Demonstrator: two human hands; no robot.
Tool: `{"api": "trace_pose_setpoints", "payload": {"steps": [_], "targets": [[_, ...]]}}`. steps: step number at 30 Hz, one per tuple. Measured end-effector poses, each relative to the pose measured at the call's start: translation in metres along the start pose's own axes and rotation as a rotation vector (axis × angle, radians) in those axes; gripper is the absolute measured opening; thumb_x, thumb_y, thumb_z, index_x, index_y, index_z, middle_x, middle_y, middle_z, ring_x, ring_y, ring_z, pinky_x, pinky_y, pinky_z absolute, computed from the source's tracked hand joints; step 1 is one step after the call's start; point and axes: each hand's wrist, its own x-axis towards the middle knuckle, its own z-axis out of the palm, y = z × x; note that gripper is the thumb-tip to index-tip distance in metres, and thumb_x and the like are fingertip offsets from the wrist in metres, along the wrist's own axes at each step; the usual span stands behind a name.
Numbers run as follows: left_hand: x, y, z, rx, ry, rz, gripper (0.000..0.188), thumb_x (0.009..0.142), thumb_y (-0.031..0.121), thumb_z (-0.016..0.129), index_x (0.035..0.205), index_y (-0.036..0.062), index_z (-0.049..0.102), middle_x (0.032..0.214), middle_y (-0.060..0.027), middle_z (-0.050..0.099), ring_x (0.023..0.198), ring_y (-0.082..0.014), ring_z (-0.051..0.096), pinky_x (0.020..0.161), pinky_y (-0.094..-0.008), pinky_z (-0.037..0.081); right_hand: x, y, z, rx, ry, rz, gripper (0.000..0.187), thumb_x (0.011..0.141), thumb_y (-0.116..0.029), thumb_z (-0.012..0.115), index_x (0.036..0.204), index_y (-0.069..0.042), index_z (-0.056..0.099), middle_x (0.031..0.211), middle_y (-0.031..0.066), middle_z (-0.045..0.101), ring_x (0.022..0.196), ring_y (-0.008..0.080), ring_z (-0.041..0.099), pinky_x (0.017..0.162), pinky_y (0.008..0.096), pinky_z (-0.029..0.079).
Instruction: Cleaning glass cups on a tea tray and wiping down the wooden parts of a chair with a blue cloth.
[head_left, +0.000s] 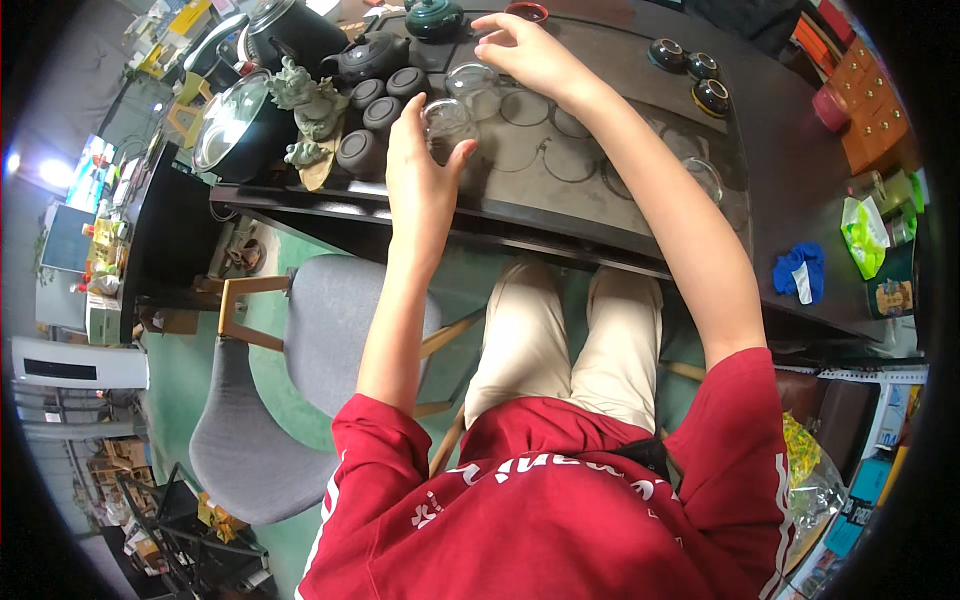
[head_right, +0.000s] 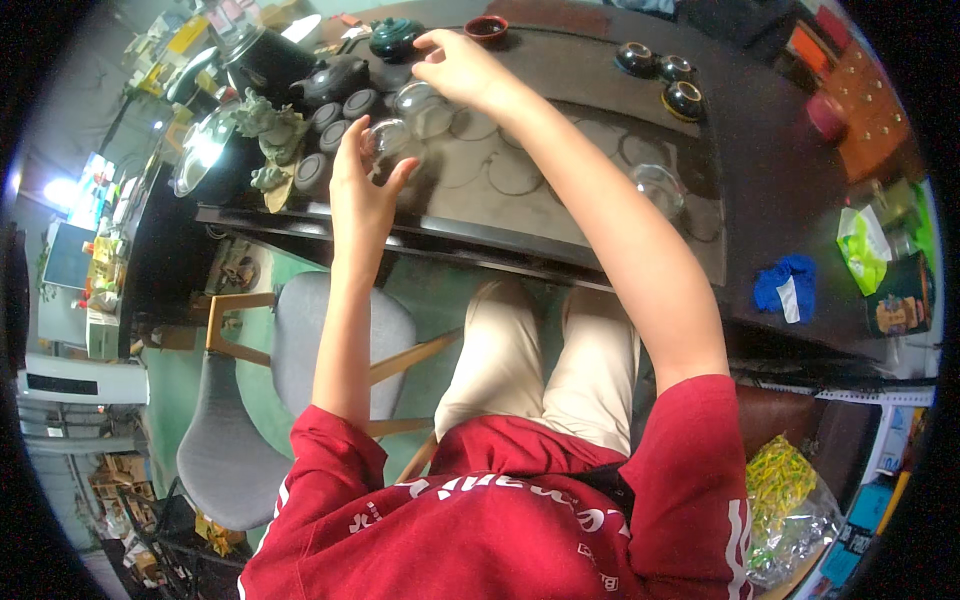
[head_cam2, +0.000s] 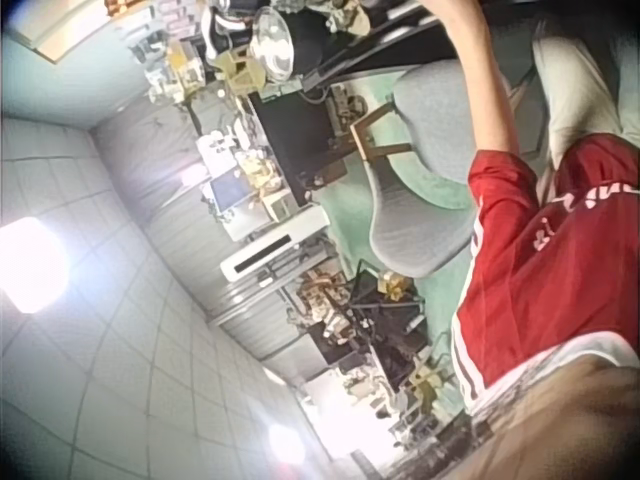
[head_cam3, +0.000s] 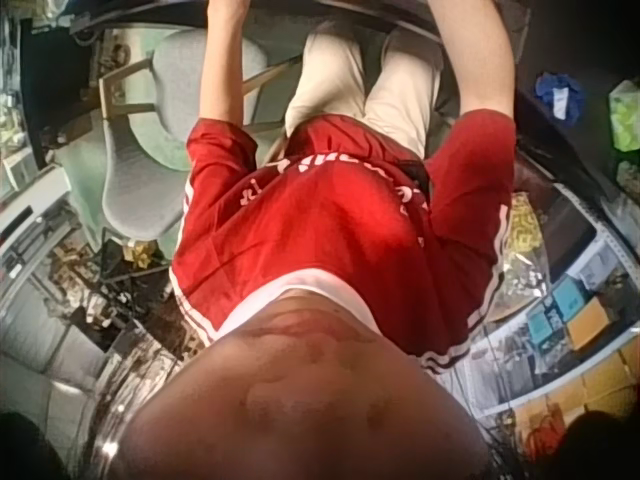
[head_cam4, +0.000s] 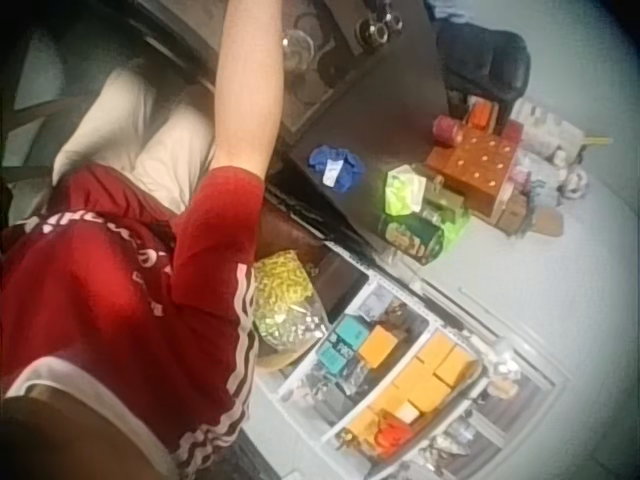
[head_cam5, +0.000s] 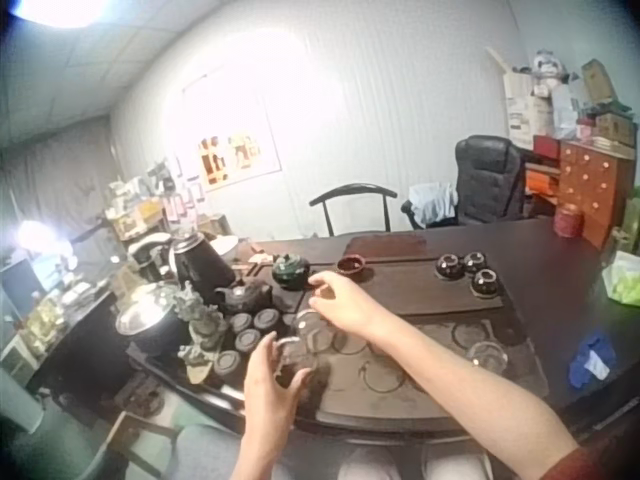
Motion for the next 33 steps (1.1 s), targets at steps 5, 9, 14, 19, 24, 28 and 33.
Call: {"api": "trace_pose_setpoints", "payload": {"steps": [5, 9, 14, 19, 24, 28, 33], "targets": [[0.002, 0.006, -0.008, -0.110, 0.005, -0.038, 0.072, 0.071, 0.011, 0.079, 0.132, 0.0054, 0.041, 0.112, -0.0204, 0.060, 0.106, -0.0266, 0.059, 0.089, -0.0361, 0.048, 0.004, 0.002, 0.012, -0.173, 0.026, -0.092, 0.047, 0.085, -0.019, 0.062, 0.129, -0.011, 0.049, 0.118, 0.0160, 0.056, 0.113, 0.0229, 0.053, 0.094, 0.0342, 0.043], [0.009, 0.006, -0.041, -0.177, 0.167, -0.058, 0.069, 0.077, 0.005, 0.074, 0.134, 0.0043, 0.036, 0.119, -0.0170, 0.055, 0.103, -0.0217, 0.058, 0.088, -0.0332, 0.051, 0.001, 0.001, 0.014, -0.291, 0.022, -0.180, 0.052, 0.083, -0.021, 0.064, 0.131, -0.012, 0.046, 0.121, 0.0185, 0.053, 0.114, 0.0267, 0.052, 0.095, 0.0363, 0.043], [0.008, 0.006, -0.055, -0.204, 0.158, -0.099, 0.068, 0.077, 0.007, 0.074, 0.134, 0.0016, 0.036, 0.120, -0.0175, 0.054, 0.105, -0.0229, 0.058, 0.090, -0.0333, 0.048, -0.001, 0.001, 0.022, -0.586, -0.092, -0.166, 0.066, 0.075, -0.021, 0.072, 0.133, -0.013, 0.042, 0.124, 0.0214, 0.051, 0.116, 0.0357, 0.049, 0.099, 0.0403, 0.040], [0.001, 0.005, -0.053, -0.267, 0.135, -0.128, 0.067, 0.077, 0.006, 0.074, 0.133, 0.0023, 0.037, 0.122, -0.0173, 0.052, 0.108, -0.0221, 0.056, 0.090, -0.0335, 0.050, 0.003, 0.002, 0.026, -0.612, -0.158, -0.166, 0.065, 0.072, -0.022, 0.074, 0.129, -0.011, 0.047, 0.122, 0.0199, 0.054, 0.115, 0.0341, 0.051, 0.099, 0.0395, 0.041], [0.000, 0.012, -0.049, -0.321, 0.146, -0.120, 0.068, 0.076, 0.006, 0.074, 0.133, 0.0015, 0.037, 0.123, -0.0182, 0.052, 0.110, -0.0229, 0.055, 0.094, -0.0340, 0.048, 0.006, -0.021, -0.019, -0.598, -0.015, -0.331, 0.054, 0.071, -0.022, 0.075, 0.118, -0.005, 0.056, 0.116, 0.0191, 0.059, 0.108, 0.0336, 0.057, 0.095, 0.0393, 0.044], [0.000, 0.012, -0.048, -0.373, 0.152, -0.135, 0.068, 0.075, 0.006, 0.075, 0.132, 0.0016, 0.038, 0.124, -0.0187, 0.052, 0.113, -0.0238, 0.053, 0.099, -0.0356, 0.044, -0.031, -0.089, -0.091, -0.512, -0.071, -0.052, 0.063, 0.076, -0.023, 0.070, 0.128, 0.001, 0.045, 0.122, 0.0205, 0.056, 0.115, 0.0287, 0.054, 0.099, 0.0353, 0.043], [0.001, 0.021, -0.027, -0.471, 0.083, -0.090, 0.066, 0.076, 0.007, 0.075, 0.132, 0.0036, 0.040, 0.127, -0.0170, 0.050, 0.116, -0.0239, 0.051, 0.098, -0.0361, 0.045, -0.094, -0.039, -0.180, -0.576, 0.013, -0.036, 0.055, 0.075, -0.016, 0.074, 0.125, -0.010, 0.053, 0.103, 0.0046, 0.057, 0.092, 0.0148, 0.057, 0.083, 0.0279, 0.046]]}}
